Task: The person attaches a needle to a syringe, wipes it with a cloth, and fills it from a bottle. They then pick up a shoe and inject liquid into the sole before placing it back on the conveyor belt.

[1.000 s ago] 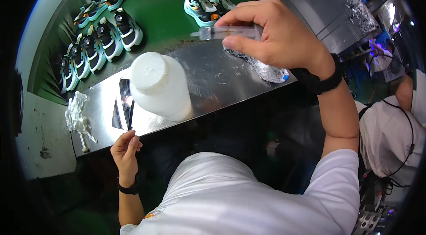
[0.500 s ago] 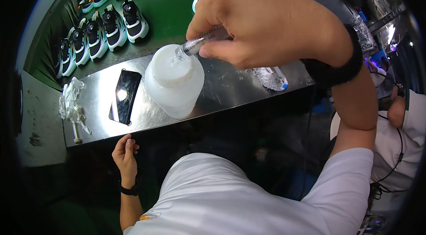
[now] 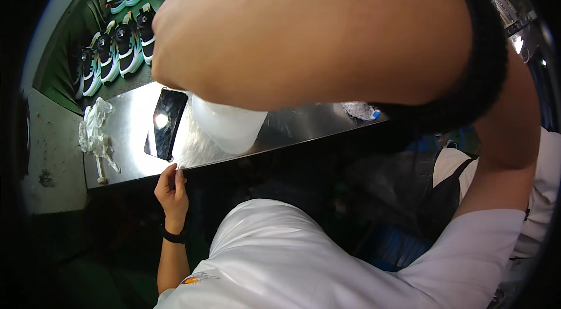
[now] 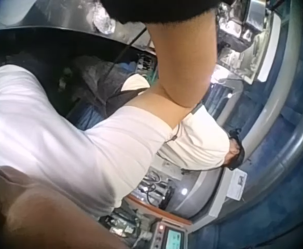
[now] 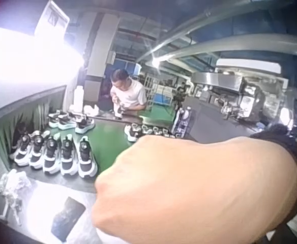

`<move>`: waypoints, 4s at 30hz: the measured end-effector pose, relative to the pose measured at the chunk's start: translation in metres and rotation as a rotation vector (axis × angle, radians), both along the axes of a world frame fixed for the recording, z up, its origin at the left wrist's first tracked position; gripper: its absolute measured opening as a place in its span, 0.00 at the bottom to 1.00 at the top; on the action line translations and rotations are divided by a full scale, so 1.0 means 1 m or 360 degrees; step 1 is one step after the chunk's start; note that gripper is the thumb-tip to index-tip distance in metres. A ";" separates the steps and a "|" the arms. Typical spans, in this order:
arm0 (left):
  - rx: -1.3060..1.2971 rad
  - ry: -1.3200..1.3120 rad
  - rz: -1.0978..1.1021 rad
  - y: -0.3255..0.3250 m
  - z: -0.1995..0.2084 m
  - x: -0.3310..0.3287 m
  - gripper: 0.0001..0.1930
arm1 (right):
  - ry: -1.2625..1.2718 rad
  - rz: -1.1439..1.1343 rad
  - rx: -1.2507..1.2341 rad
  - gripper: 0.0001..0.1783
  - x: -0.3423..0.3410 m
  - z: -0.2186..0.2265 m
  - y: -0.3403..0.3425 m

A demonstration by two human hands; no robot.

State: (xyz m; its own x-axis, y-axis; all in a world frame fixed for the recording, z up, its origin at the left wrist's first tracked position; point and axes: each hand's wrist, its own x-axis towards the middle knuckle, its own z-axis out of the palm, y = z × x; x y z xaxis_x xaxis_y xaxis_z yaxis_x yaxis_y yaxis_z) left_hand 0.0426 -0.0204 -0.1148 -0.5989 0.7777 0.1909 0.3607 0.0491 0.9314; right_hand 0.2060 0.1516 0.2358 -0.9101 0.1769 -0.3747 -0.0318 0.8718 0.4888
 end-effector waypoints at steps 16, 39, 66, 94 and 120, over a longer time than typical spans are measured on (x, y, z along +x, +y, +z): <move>-0.0044 0.1502 -0.0054 -0.030 0.003 0.012 0.12 | 0.0564 0.0877 0.0788 0.14 -0.002 -0.081 -0.021; 0.0228 0.0654 -0.0572 -0.054 0.058 0.043 0.21 | 0.2477 -0.0220 -0.1129 0.09 0.094 -0.167 0.011; 0.0591 0.0022 -0.0809 0.040 0.099 0.087 0.11 | 0.2367 -0.0835 -0.3314 0.25 0.032 -0.158 -0.057; 0.1032 0.0364 -0.0664 0.014 0.080 0.077 0.12 | 0.2427 -0.0963 -0.3163 0.27 0.051 -0.129 -0.090; 0.0912 0.0167 -0.0746 0.022 0.082 0.057 0.14 | 0.2539 -0.0902 -0.3193 0.29 0.015 -0.111 -0.075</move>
